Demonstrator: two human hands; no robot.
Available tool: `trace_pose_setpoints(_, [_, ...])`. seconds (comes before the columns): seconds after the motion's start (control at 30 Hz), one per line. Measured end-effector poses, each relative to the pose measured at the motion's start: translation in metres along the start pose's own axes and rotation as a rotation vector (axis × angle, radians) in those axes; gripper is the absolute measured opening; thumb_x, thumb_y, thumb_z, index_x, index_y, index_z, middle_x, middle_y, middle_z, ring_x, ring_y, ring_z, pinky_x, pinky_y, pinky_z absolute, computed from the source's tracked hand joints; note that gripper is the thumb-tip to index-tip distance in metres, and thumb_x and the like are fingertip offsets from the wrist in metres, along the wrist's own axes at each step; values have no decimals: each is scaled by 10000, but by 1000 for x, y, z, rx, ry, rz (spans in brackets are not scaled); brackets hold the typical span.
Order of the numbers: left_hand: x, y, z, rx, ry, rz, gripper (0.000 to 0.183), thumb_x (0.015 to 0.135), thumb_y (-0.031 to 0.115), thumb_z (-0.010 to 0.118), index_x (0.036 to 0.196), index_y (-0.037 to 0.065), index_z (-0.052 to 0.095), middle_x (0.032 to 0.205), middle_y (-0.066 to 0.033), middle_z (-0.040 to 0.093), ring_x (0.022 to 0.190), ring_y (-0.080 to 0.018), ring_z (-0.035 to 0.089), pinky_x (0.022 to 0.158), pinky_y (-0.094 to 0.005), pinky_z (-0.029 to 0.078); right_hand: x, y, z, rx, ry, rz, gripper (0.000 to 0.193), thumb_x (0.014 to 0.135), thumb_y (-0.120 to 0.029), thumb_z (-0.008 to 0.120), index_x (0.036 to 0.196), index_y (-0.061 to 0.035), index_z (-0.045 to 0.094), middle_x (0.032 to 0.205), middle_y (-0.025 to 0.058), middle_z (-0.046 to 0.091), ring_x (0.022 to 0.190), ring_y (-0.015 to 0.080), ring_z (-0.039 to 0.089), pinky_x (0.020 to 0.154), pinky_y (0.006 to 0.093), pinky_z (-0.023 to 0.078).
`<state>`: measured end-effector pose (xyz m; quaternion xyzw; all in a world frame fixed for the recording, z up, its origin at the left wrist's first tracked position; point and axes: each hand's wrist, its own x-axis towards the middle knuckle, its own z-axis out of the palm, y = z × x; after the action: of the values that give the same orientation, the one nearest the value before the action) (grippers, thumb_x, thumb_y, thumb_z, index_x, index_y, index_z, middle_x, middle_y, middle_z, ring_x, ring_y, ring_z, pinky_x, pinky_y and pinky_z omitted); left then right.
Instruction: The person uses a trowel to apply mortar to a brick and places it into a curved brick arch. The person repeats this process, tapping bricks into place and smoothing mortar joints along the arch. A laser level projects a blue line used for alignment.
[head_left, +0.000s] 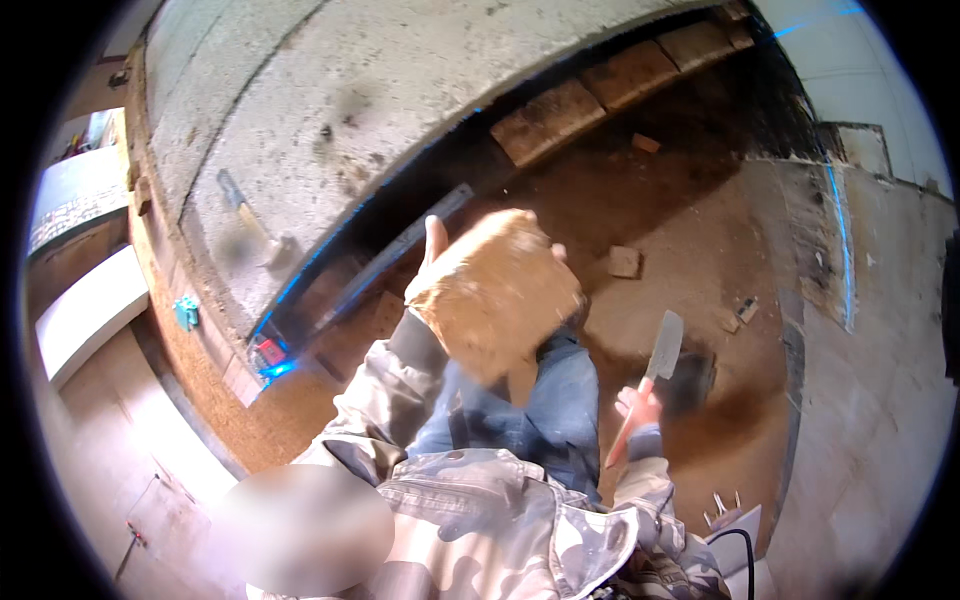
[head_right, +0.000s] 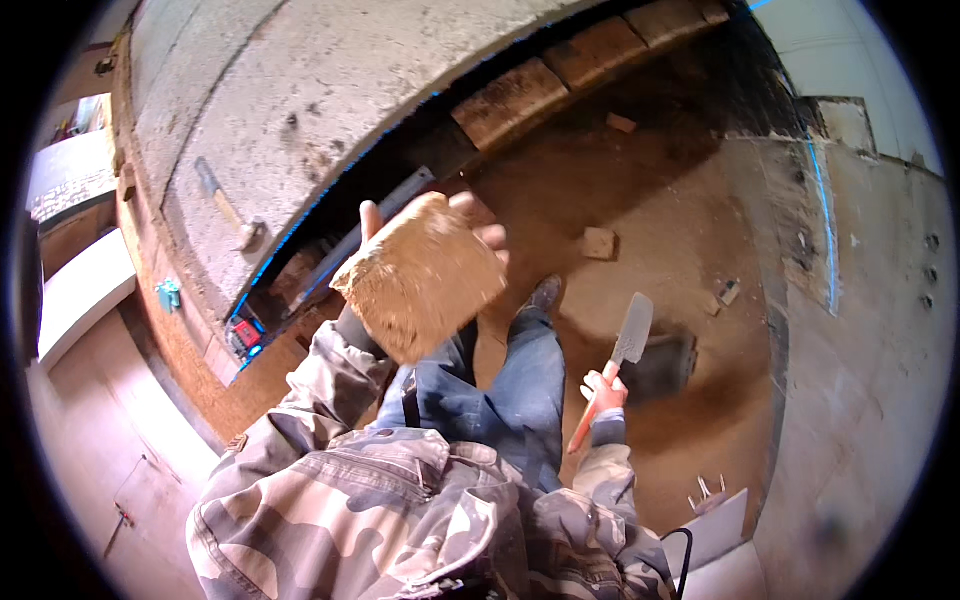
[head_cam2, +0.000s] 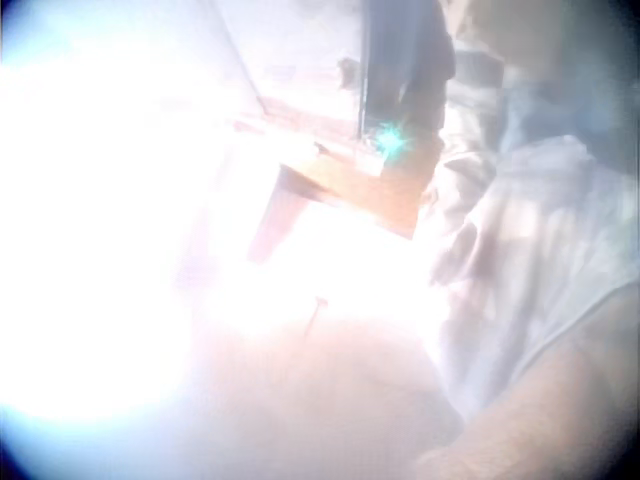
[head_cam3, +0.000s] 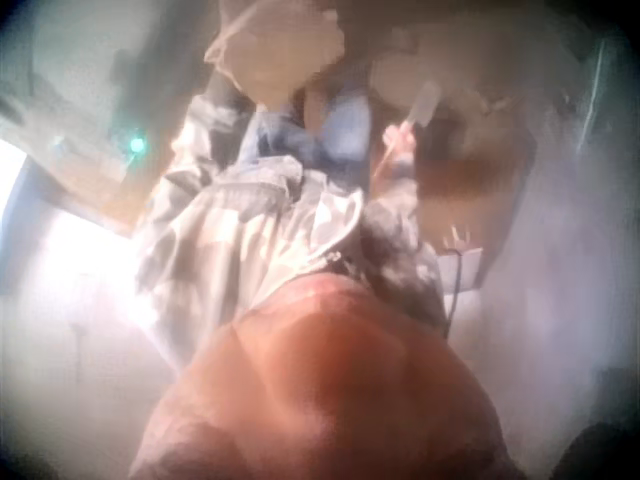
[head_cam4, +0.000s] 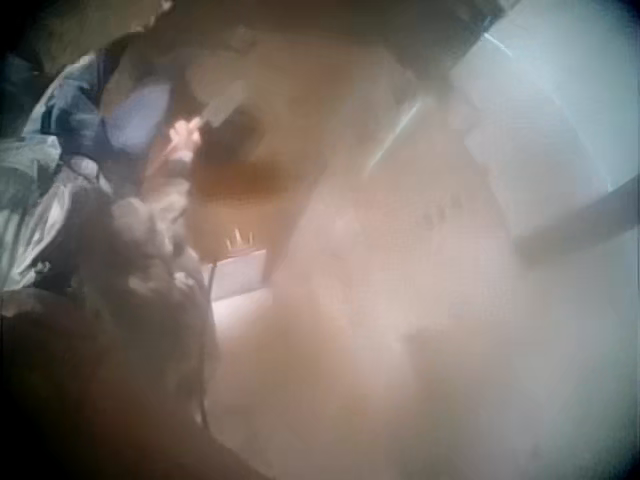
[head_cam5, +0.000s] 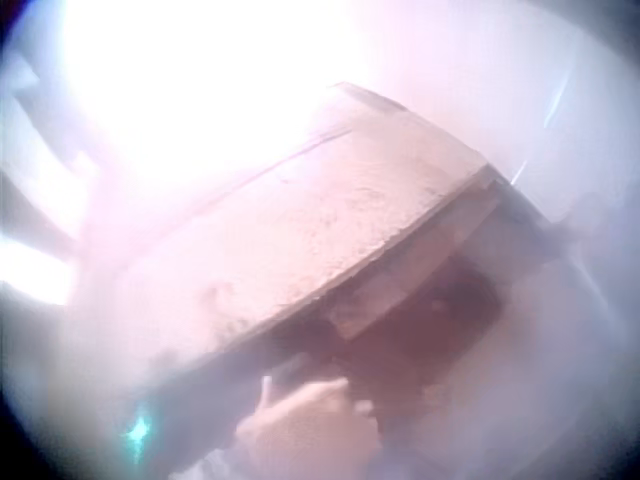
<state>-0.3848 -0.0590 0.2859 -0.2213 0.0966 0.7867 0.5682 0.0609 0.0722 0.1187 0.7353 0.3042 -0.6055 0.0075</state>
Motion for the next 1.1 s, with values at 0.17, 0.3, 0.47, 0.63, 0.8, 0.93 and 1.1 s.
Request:
trace_pose_setpoints(0.17, [-19,55,-13,10,197,243,730,905,651,420,1421,136,459,1480,-235,383,1315,-409,441,1069,-578,368,15,-12,30,-170,-118,-65,388,809,-54,655,1176,21,556,917,68,626,771,189,645,685,351,564])
trace_pose_setpoints(0.3, [-41,35,-8,-14,-200,159,788,889,652,452,1430,80,422,1490,-244,361,1323,-491,383,1042,-639,360,18,-25,44,-382,-195,-123,244,756,-113,711,951,10,629,860,45,619,730,135,606,654,327,564])
trace_pose_setpoints(0.47, [-39,11,-18,439,-114,103,767,871,606,536,1395,57,430,1354,-240,462,1211,-438,474,987,-573,424,12,-28,44,-483,-182,-187,213,729,-143,746,847,15,663,761,34,634,618,123,606,563,286,555])
trace_pose_setpoints(0.63, [-27,9,-44,786,-114,63,867,783,641,670,1365,38,447,1234,-172,576,1121,-311,563,961,-451,474,8,-16,30,-600,-149,-152,213,732,-143,719,877,-8,642,788,24,623,714,114,608,605,311,544])
trace_pose_setpoints(0.8, [-41,50,-71,244,-166,170,1013,746,670,684,1450,19,355,1421,-162,464,1287,-295,470,1094,-412,371,4,35,17,-615,-48,-122,160,735,-117,714,800,-9,616,676,10,593,589,125,592,540,286,508])
trace_pose_setpoints(0.93, [-18,125,-86,663,63,2,763,844,385,641,1432,-14,364,1341,-145,538,1213,-254,541,1039,-396,432,-10,93,37,-445,21,-139,143,708,-109,725,762,-27,621,650,18,576,529,134,567,464,323,479])
trace_pose_setpoints(1.1, [93,182,-88,1209,175,-35,644,830,309,699,1320,-38,467,1184,-120,609,1051,-195,599,897,-320,497,-51,145,84,-249,82,75,174,721,-132,716,846,-21,665,692,49,634,552,143,591,502,301,484])
